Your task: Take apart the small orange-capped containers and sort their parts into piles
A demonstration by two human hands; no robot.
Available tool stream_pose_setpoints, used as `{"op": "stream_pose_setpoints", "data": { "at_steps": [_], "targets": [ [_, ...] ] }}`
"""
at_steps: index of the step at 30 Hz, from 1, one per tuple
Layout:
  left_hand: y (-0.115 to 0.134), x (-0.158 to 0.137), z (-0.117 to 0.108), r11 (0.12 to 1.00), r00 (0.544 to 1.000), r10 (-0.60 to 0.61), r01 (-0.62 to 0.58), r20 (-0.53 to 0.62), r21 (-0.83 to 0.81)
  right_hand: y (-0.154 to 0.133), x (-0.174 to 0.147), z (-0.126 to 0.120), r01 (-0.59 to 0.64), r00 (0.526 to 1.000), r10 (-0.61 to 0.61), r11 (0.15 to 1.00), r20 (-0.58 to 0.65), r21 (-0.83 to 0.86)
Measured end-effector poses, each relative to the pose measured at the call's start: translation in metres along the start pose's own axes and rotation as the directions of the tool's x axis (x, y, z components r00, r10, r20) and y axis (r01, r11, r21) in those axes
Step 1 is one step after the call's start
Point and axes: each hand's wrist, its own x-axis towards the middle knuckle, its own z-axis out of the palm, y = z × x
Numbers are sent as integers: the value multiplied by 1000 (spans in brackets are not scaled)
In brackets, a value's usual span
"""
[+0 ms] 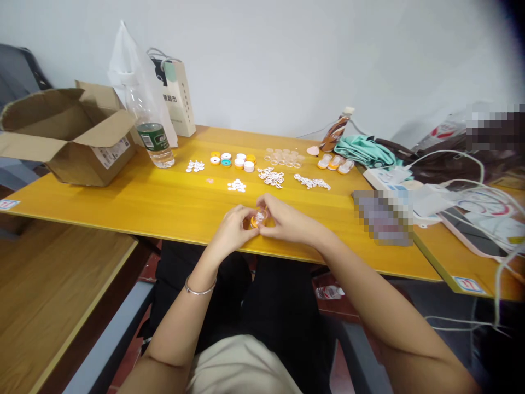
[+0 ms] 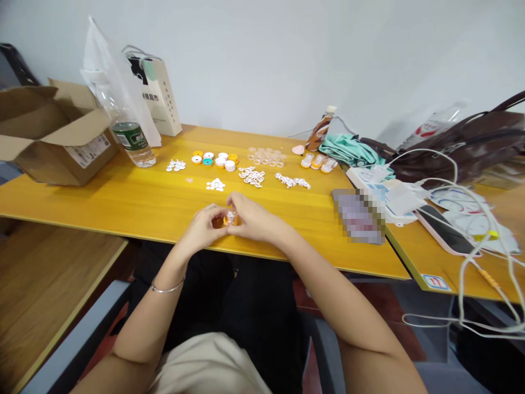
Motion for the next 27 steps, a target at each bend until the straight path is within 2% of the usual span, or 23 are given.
{"op": "stream_pose_setpoints", "data": {
  "at_steps": [4,5,7,9,11,13,14,16,18,20,22,24,26,27],
  "targets": [
    [1,0,0,1000,1000,8,-8,-7,-6,-2,1,1,-149,989,146,986,-36,-69],
    [1,0,0,1000,1000,9,-9,-4,-5,-2,1,1,-142,990,141,987,-13,-73],
    [1,0,0,1000,1000,4,-4,0,-3,-3,1,0,-57,998,57,997,14,-43],
    [2,0,0,1000,1000,-4,4,-2,0,-2,0,0,-4,999,3,1000,-38,-25],
    [2,0,0,1000,1000,-4,4,-5,1,-2,1,2,-65,994,59,996,-89,-60],
    [2,0,0,1000,1000,1,-1,2,2,-1,1,3,-120,992,114,987,-60,-104],
    [2,0,0,1000,1000,4,-4,8,6,-1,2,3,-106,994,104,988,-21,-115],
    [1,1,-1,1000,1000,7,-8,20,25,-1,2,0,0,999,4,995,42,-103],
    [1,1,-1,999,1000,3,-5,28,51,-3,1,-6,126,990,-122,990,65,-63],
    [1,2,-1,999,1000,3,-4,26,52,-5,-2,-15,175,984,-173,984,50,-23],
    [2,1,0,1000,1000,1,-1,19,26,-3,-6,-24,128,992,-128,992,-22,6],
    [3,0,0,1000,1000,-7,7,15,4,7,-6,-35,20,987,-16,1000,-158,20],
    [4,0,1,1000,1000,-20,20,15,3,30,-2,-46,-113,935,116,993,-336,30],
    [4,0,1,1000,1000,-23,23,17,6,46,2,-51,-190,879,187,981,-438,38]
  ]
}}
